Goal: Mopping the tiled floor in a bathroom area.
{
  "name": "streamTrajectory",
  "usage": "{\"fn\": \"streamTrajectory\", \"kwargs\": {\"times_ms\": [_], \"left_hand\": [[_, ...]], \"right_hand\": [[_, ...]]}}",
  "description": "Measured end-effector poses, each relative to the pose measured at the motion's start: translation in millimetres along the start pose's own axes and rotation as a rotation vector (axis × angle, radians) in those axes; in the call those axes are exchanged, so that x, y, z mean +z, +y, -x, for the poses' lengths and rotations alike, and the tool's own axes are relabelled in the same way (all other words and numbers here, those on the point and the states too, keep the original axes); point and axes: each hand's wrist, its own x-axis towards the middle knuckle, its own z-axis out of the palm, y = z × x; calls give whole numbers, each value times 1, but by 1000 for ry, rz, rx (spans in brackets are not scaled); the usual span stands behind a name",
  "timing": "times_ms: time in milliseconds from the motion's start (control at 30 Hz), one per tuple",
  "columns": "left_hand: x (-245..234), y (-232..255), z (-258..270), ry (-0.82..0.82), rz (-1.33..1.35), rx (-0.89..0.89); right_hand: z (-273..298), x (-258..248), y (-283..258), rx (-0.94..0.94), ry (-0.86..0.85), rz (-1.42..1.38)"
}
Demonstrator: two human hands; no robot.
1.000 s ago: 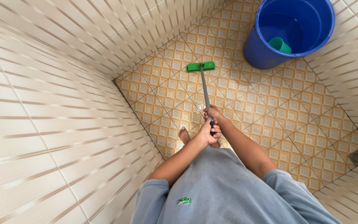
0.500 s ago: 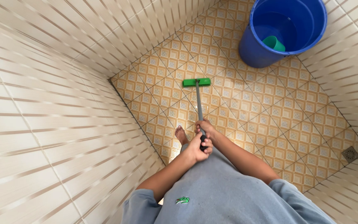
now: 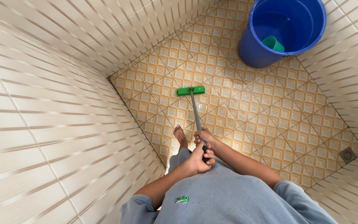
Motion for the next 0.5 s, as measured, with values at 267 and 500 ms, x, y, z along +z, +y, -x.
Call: {"fn": "streamTrajectory", "kwargs": {"times_ms": [267, 500], "left_hand": [[-8, 26, -22, 54, -30, 23], [-9, 68, -38, -34, -65, 41]], "right_hand": [[-17, 14, -15, -26, 54, 94], [-82, 13, -28, -125, 48, 121]]}}
